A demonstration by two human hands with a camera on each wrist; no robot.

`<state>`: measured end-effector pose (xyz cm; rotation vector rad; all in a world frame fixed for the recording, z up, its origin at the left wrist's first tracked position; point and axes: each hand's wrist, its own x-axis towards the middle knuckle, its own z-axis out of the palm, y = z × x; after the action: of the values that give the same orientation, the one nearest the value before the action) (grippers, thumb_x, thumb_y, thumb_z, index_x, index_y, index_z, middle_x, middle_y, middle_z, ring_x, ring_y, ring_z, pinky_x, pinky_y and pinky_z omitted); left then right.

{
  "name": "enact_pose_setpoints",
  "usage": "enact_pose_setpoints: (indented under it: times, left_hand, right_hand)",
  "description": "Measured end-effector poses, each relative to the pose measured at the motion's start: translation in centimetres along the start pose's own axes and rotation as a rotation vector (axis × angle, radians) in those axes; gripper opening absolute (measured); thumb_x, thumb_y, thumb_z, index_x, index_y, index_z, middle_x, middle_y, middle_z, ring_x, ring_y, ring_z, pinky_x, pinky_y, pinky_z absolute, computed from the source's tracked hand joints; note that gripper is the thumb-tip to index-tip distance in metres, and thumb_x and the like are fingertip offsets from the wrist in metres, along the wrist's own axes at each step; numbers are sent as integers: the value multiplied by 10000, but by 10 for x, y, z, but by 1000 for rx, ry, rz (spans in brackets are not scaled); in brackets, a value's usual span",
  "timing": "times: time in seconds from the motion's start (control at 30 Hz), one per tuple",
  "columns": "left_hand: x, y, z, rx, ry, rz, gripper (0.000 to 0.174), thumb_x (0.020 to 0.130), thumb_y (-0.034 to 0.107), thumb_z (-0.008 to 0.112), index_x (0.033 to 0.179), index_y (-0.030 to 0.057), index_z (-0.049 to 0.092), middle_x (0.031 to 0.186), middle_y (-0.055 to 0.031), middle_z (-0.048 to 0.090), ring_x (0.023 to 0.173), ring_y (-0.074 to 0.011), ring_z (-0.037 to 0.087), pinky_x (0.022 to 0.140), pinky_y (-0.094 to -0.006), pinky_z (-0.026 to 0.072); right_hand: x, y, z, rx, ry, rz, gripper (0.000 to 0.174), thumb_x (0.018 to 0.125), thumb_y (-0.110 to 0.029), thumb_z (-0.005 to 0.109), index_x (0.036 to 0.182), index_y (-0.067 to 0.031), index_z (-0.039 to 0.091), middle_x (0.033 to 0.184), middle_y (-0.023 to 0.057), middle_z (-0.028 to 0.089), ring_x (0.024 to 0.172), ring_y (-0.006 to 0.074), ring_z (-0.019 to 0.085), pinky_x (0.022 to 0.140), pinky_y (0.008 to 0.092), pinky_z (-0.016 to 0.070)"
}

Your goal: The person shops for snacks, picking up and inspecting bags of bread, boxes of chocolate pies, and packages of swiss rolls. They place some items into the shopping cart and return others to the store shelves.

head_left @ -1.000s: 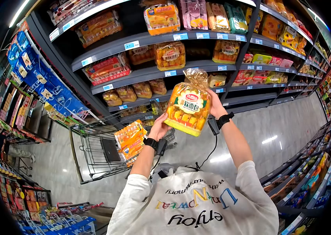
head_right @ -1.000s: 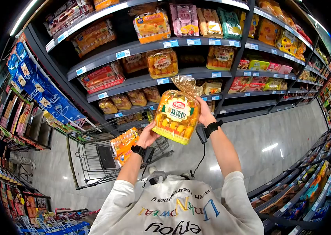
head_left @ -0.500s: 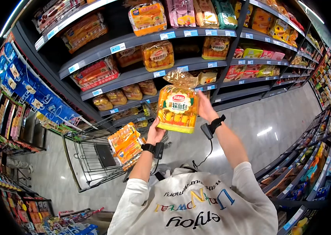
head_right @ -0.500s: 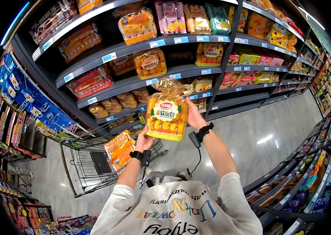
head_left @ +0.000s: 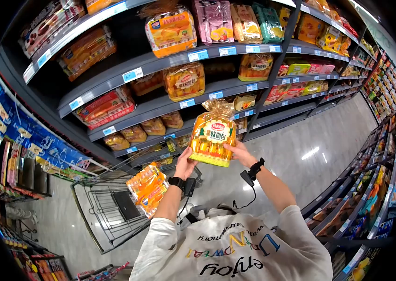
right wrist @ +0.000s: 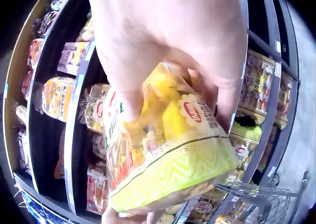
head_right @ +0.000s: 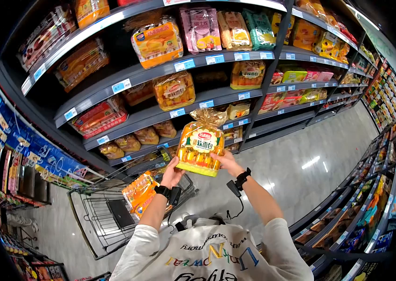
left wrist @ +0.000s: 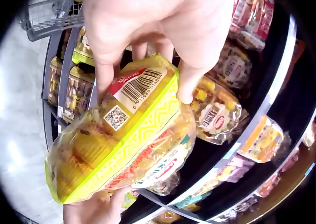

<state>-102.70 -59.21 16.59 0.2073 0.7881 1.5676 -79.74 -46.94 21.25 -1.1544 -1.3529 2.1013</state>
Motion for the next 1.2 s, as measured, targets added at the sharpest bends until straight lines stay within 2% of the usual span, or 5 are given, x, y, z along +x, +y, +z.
enact_pose_setpoints:
  times: [0.23,0.47,0.9,1.07,1.2]
  left_hand:
    - [64,25,45,337,75,21,362,922,205,547,1254,63,515,1075,4,602,980,-122,563,848,-304,448]
    - [167,30,115,794,23,386,373,905,217,569,1197,-15,551,928,11,614,835,-39,511,749,-213,424]
    - [279,45,188,1324,488,807,475,840,122,620,1252,-45,455,1124,-179,485,1004,-333,511,840,-405,436]
    - [296,31,203,1219,732,907,395,846,32,563,1230,-15,485,1107,-200,474,949,-405,511,789,-433,435]
    - [304,27,192,1268,707,1031,496,830,-32,526,1307,-5,392,1204,-228,458,1021,-421,498,838,-435,433]
  right_hand:
    - [40,-14,-34,64,77,-227,591,776,-23,694,1286,-67,399,1212,32,529,1116,150,492,944,322,405]
    - [109,-112,-103,-74,120,-431,450,820,-26,643,1228,1,455,1104,51,590,968,117,555,838,255,454]
    - [280,-190,-165,-678,293,-619,760,771,-215,726,1364,20,312,1307,215,461,1209,333,445,988,372,380]
    - [251,-211,-136,-679,452,-686,438,817,-99,659,1120,74,395,1126,253,535,1050,380,522,844,434,434]
    - [263,-211,-136,-666,447,-706,508,810,-6,628,1216,42,328,1130,257,500,1039,323,520,808,374,449]
